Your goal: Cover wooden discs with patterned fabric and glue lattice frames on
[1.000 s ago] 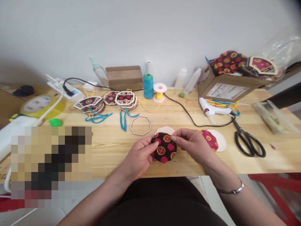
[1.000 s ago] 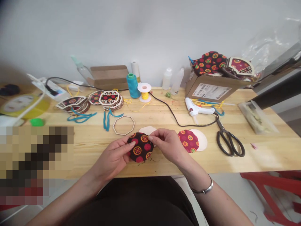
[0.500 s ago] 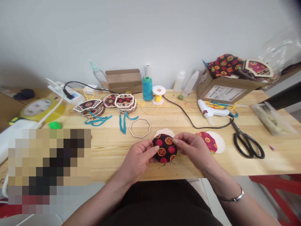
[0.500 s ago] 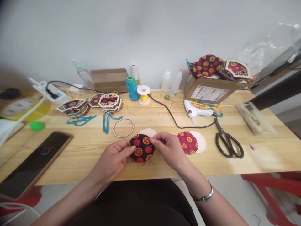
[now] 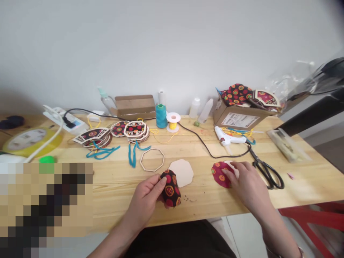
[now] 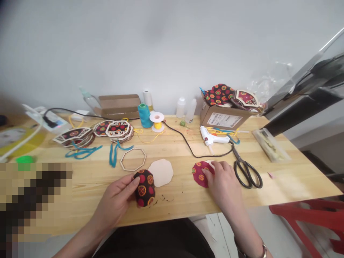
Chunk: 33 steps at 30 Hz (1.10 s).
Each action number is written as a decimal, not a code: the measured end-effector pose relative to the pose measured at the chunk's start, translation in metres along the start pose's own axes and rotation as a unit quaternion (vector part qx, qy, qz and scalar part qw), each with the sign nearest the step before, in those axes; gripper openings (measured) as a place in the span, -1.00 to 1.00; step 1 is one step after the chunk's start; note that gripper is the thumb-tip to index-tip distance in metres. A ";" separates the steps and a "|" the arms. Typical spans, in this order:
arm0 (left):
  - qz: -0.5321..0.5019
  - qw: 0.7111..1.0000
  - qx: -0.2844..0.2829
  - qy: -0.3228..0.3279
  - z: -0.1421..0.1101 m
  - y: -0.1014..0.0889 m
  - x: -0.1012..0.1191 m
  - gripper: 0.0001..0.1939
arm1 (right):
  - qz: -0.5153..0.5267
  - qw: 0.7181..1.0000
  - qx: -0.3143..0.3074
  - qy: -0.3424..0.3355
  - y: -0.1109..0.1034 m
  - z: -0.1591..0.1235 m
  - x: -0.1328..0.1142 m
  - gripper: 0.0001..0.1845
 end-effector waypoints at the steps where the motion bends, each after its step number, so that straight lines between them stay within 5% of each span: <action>1: -0.007 1.000 -0.010 -0.002 0.000 0.002 0.000 -0.72 | -0.001 1.000 -0.017 0.009 0.002 0.002 0.003 -0.65; 10: -0.015 0.998 -0.056 -0.009 -0.002 0.006 0.005 -0.79 | 0.181 0.981 -0.062 0.017 -0.006 0.004 -0.002 -0.82; 12: -0.026 0.997 -0.062 -0.029 -0.006 0.007 0.002 -0.78 | 0.301 0.949 -0.090 -0.017 -0.018 -0.006 -0.013 -0.80; 16: -0.065 0.990 -0.095 -0.086 -0.016 0.016 -0.007 -0.78 | 0.508 0.816 -0.246 -0.123 -0.037 -0.040 -0.052 -0.80; 19: -0.110 0.977 -0.137 -0.125 -0.022 0.026 -0.011 -0.77 | 0.518 0.780 -0.316 -0.154 -0.035 -0.059 -0.077 -0.83; 25: -0.163 0.974 -0.102 -0.122 -0.024 0.031 -0.011 -0.72 | 0.457 0.850 -0.227 -0.132 -0.009 -0.061 -0.094 -0.86; 30: -0.100 0.980 -0.121 -0.119 -0.023 0.031 -0.016 -0.67 | 0.422 0.873 -0.201 -0.140 -0.002 -0.062 -0.091 -0.83; 33: -0.081 0.986 -0.106 -0.105 -0.019 0.030 -0.013 -0.70 | 0.293 0.941 -0.106 -0.129 -0.003 -0.050 -0.068 -0.78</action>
Point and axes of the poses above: each hand's wrist, its own z-axis towards the middle knuckle, its own y-axis out of the palm, x = y × z, the point moved 4 cm from there along z, towards the middle knuckle, and after that the axes turned 3 degrees about -z, right-handed, at the moved point
